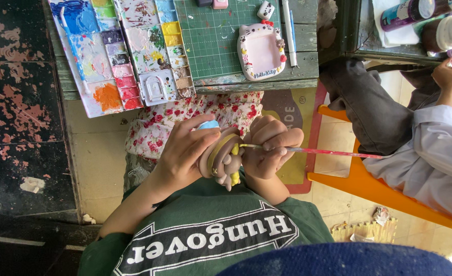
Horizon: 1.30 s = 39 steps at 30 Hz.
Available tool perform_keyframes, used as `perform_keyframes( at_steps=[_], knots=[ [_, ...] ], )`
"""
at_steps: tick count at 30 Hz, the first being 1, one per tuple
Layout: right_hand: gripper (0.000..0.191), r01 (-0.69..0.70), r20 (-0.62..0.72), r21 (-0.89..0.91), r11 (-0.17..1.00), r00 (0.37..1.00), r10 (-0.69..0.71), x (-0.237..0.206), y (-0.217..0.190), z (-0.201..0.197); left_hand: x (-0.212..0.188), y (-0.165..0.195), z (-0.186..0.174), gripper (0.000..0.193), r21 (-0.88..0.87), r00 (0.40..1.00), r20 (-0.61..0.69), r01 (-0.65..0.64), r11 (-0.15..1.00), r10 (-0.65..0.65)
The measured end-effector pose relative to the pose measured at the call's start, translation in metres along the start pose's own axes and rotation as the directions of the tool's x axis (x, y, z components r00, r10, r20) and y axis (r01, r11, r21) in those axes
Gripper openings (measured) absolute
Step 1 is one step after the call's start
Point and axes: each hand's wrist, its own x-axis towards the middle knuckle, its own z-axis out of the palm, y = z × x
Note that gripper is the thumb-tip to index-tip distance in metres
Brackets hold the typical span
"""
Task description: The person holds a small clay figurine in one hand and paints it with a brush, applying yellow and other paint to the figure's details. They dip the brush into a watercolor palette, open a small white paint jar, and continue painting the figurine while seated at the work table.
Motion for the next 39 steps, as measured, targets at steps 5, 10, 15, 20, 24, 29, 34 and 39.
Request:
perform_keyframes(
  at_steps=[5, 10, 15, 20, 24, 29, 34, 39],
  knots=[
    [0.03, 0.029, 0.025, 0.036, 0.999, 0.999, -0.03, -0.004, 0.003, 0.004, 0.0, -0.001, -0.006, 0.069, -0.032, 0.999, 0.037, 0.023, 0.999, -0.022],
    [0.031, 0.035, 0.066, -0.056, 0.998, 0.997, -0.031, -0.007, 0.007, 0.003, -0.003, -0.009, -0.008, 0.072, -0.037, 0.998, 0.065, 0.012, 0.999, -0.009],
    [0.034, 0.097, 0.099, -0.117, 0.988, 0.991, -0.086, -0.009, 0.01, -0.003, -0.006, -0.013, 0.0, 0.074, -0.013, 0.998, 0.069, 0.002, 1.0, -0.001],
    [0.034, 0.153, 0.147, -0.158, 0.976, 0.981, -0.13, -0.008, 0.015, -0.014, -0.008, -0.014, 0.008, 0.076, 0.023, 0.997, 0.071, 0.002, 1.0, -0.004],
    [0.034, 0.161, 0.111, -0.139, 0.977, 0.983, -0.147, -0.01, 0.018, -0.018, -0.008, -0.014, 0.009, 0.076, 0.023, 0.997, 0.077, 0.005, 1.0, -0.007],
    [0.033, 0.182, 0.121, -0.205, 0.962, 0.98, -0.16, -0.012, 0.019, -0.02, -0.008, -0.013, 0.008, 0.076, 0.046, 0.997, 0.08, 0.01, 0.999, -0.014],
    [0.033, 0.179, 0.15, -0.197, 0.964, 0.977, -0.15, -0.013, 0.019, -0.023, -0.008, -0.013, 0.009, 0.077, 0.059, 0.998, 0.068, 0.001, 0.998, -0.005],
    [0.03, 0.165, 0.127, -0.233, 0.958, 0.982, -0.138, -0.017, 0.013, -0.029, -0.011, -0.009, 0.014, 0.076, 0.089, 0.997, 0.076, 0.008, 0.996, -0.015]
  ],
)
